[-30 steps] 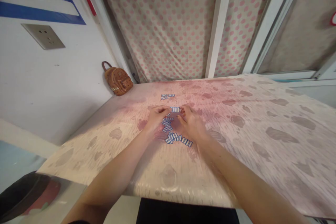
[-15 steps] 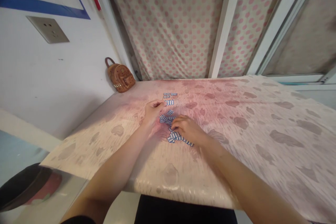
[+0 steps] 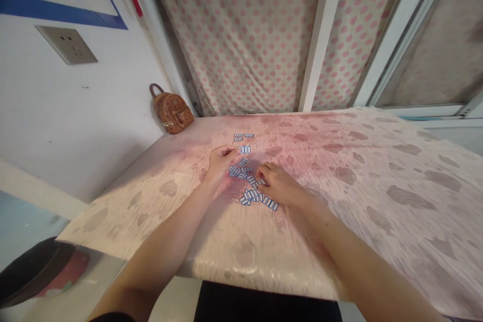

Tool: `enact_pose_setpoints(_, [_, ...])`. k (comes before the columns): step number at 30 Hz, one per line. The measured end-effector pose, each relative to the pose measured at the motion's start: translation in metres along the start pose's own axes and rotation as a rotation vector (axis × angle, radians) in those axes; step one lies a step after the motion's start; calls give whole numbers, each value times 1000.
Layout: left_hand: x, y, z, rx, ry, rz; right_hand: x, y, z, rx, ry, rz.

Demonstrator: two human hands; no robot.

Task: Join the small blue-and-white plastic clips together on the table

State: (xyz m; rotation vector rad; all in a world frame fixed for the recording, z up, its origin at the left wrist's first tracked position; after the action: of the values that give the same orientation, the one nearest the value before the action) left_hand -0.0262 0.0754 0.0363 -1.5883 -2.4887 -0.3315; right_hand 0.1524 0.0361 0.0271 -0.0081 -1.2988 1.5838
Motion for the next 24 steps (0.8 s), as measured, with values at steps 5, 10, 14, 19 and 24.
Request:
enact_pose_setpoints(5, [1, 1, 3, 22, 19, 9, -2, 5, 1, 3, 22, 63])
enact_pose_setpoints(10, [0, 2, 7, 12, 16, 38, -2, 6, 1, 7, 65, 100])
enact_pose_setpoints(14, [0, 3, 10, 35, 16, 49, 2, -2, -4, 60, 167, -2])
enact_pose_setpoints(19, [-4, 8, 10, 45, 10, 61, 6, -30, -16, 157, 274, -346])
enact_pose_setpoints(24, [-12, 14, 14, 67, -18, 59, 3, -34, -31, 416, 497, -450])
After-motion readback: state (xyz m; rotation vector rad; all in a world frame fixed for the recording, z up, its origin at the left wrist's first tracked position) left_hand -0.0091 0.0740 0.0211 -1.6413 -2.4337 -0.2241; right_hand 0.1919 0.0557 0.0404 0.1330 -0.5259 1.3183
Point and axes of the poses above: each hand's wrist, its own x-axis towards the middle knuckle, its own y-axis out of the palm, z = x × y, the point moved 7 cm from there along x, towards the middle knuckle, and after that the axes turned 12 degrees about -z, right-handed, at the moved point
